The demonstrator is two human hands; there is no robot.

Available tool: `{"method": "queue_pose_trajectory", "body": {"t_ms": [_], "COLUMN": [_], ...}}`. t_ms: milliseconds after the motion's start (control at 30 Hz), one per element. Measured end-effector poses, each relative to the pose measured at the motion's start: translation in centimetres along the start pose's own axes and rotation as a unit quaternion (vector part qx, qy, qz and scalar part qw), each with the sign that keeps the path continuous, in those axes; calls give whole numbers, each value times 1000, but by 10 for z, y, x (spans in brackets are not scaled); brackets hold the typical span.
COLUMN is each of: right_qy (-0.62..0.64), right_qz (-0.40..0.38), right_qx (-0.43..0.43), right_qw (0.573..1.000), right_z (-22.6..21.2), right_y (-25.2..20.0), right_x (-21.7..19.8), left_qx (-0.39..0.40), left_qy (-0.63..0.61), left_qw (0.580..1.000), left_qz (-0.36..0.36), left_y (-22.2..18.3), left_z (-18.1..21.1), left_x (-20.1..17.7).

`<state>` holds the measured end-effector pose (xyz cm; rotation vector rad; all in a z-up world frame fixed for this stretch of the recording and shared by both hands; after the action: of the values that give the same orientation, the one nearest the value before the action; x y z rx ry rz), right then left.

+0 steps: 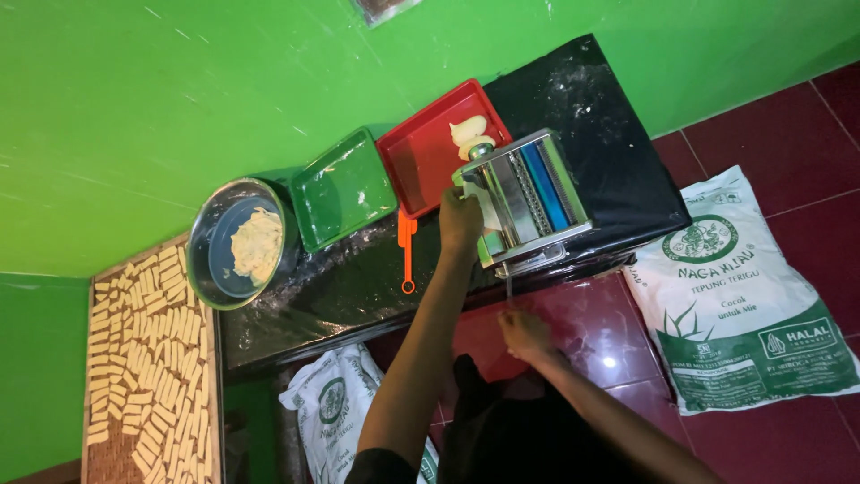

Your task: Preparing dough by rolling it into sheets, cutting it into small rectangular strips, and arranging them on a drying tray.

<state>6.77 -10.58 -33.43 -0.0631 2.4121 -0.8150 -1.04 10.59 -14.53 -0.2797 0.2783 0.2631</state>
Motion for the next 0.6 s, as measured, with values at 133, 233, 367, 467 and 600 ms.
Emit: {"method": "queue_pose_trajectory", "body": {"t_ms": [133,233,367,467,600], "right_qy": [161,231,318,299,223], "right_qz": [-47,-74,-112,-86,-20], "right_qx": [-13,-18,-32,-63,-60], "right_qw": [986,970,941,948,973], "right_z": [-38,-84,-137,-158,-140], "right_y": [-17,-54,-112,-145,-147], "right_x": [37,23,-38,-96,-138], "left_qx": [-4,7,40,48,58], "left_qy": [21,92,137,145,159], "left_qw": [1000,996,990,988,986], "left_qz": [5,-1,-2,-3,-2], "left_y": [-9,-12,-23,-26,-24], "left_z": [11,17,37,41,32], "left_x": [-4,-8,-15,-17,-17]}}
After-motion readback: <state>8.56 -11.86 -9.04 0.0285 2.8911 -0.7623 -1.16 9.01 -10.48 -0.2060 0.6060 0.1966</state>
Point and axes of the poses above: each hand's wrist, its own y-axis towards the middle knuckle, its own x-axis out of the palm, z = x × y, the point moved 7 cm from there along y, towards the middle knuckle, and after that the axes turned 8 degrees about z, right-handed, at the moved point
